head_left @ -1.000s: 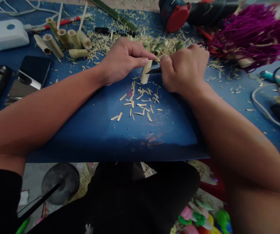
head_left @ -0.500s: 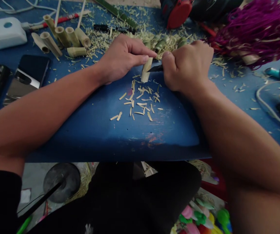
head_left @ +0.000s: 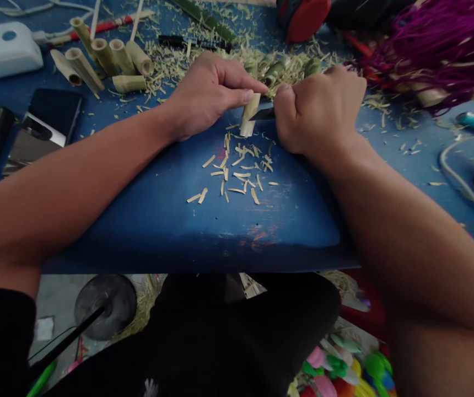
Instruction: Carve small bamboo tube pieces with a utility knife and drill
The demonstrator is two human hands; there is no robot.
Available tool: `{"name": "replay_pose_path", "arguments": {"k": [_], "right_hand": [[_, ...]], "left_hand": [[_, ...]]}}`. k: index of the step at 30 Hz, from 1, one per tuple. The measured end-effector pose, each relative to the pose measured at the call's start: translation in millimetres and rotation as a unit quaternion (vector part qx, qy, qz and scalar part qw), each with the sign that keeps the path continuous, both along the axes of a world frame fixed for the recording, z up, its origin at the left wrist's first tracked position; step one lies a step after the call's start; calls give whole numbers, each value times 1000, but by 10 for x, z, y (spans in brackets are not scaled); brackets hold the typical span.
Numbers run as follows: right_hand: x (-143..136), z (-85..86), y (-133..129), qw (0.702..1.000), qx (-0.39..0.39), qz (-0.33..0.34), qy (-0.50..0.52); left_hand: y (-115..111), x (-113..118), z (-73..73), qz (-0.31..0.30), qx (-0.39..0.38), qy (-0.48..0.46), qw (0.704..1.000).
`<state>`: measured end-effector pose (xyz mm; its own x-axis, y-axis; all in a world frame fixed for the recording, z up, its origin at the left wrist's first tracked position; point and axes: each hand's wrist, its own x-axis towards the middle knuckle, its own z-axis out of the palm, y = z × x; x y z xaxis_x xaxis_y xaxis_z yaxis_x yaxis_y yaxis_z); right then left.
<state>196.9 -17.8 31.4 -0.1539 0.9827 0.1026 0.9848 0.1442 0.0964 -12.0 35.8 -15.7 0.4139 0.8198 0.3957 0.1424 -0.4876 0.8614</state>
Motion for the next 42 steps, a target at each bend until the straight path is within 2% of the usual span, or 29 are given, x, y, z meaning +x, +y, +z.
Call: {"name": "replay_pose_path", "arguments": {"k": [4, 10, 17, 25, 28, 35, 42], "right_hand": [[-4, 15, 1, 1000, -10, 12, 0], [-22, 35, 9, 1000, -16, 13, -2], [-53, 39, -4, 998, -25, 26, -55], [44, -87, 93, 998, 2, 46, 31], [55, -96, 107, 997, 1, 57, 51], [-1, -32, 80, 998, -18, 59, 21], [-3, -20, 55, 995, -17, 85, -46]], "left_hand": [[-18, 7, 6, -4, 0, -13, 1000], [-29, 5, 22, 6, 1, 16, 1000], [10, -4, -14, -12, 19, 7, 1000], [8, 3, -17, -4, 6, 5, 1000], [-20, 20, 12, 5, -8, 9, 1000], [-133, 47, 123, -2, -42, -16, 999], [56, 18, -75, 13, -43, -27, 999]]}}
